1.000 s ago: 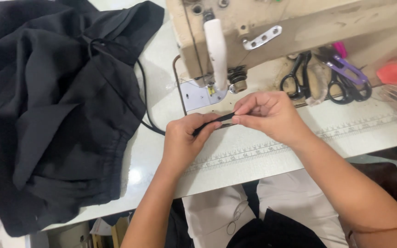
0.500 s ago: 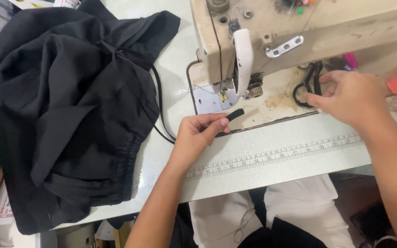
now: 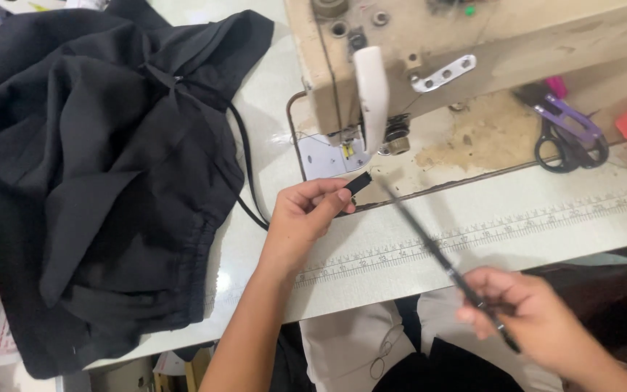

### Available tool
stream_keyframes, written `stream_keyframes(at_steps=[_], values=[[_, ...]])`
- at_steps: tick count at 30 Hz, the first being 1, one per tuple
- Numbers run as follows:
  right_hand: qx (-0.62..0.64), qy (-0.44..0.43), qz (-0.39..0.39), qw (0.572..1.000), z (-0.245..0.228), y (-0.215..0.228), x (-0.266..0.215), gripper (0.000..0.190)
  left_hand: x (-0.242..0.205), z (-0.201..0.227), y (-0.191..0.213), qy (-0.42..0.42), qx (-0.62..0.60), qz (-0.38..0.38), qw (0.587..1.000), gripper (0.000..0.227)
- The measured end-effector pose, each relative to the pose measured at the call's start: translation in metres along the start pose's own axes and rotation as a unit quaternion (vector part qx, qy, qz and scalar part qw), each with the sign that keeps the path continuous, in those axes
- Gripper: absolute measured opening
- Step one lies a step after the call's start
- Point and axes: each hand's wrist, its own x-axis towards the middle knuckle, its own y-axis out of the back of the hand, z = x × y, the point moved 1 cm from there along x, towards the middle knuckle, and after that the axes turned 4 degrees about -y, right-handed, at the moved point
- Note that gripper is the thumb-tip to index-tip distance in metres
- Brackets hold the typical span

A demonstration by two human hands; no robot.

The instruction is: Measuring and cutting multiple black fabric strips to a specific length using scissors and a ruler on a sewing machine table.

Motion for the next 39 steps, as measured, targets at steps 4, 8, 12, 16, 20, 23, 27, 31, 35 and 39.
stream_keyframes(at_steps=[4, 8, 12, 16, 20, 23, 27, 31, 35, 39], values=[[0.038, 0.031, -0.11, 0.993, -0.014, -0.022, -0.011, 0.033, -0.005, 0.002, -0.001, -0.008, 0.012, 0.008, 1.0, 0.021], [-0.006, 0.002, -0.152, 0.988, -0.034, -0.034, -0.01, 0.055, -0.009, -0.004, -0.002, -0.013, -0.007, -0.002, 1.0, 0.018], [0.016, 0.022, -0.147, 0.989, -0.036, -0.038, -0.005, 0.044, -0.008, -0.013, -0.004, -0.043, -0.029, -0.041, 0.998, 0.023], [0.026, 0.009, -0.126, 0.992, -0.03, -0.04, -0.003, 0.045, -0.012, -0.007, -0.006, -0.044, 0.0, -0.049, 0.998, 0.026], [-0.023, -0.007, -0.085, 0.996, -0.023, -0.038, -0.004, 0.046, -0.013, -0.01, -0.006, -0.063, -0.001, -0.063, 0.996, 0.025], [-0.033, 0.011, -0.068, 0.997, -0.023, -0.039, -0.005, 0.049, -0.014, -0.009, -0.007, -0.061, 0.006, -0.059, 0.996, 0.025], [-0.016, 0.003, -0.066, 0.998, -0.027, -0.04, -0.009, 0.049, -0.014, -0.008, -0.009, -0.06, 0.023, -0.052, 0.997, 0.023], [0.003, 0.007, -0.065, 0.998, -0.018, -0.04, -0.011, 0.048, -0.015, -0.006, -0.01, -0.055, 0.018, -0.058, 0.997, 0.024], [-0.02, 0.019, -0.045, 0.999, -0.011, -0.037, -0.011, 0.047, -0.013, -0.011, -0.008, -0.069, 0.026, -0.059, 0.996, 0.023], [-0.064, 0.035, -0.021, 0.997, -0.01, -0.034, -0.01, 0.051, -0.013, -0.011, -0.007, -0.064, 0.041, -0.064, 0.995, 0.022]])
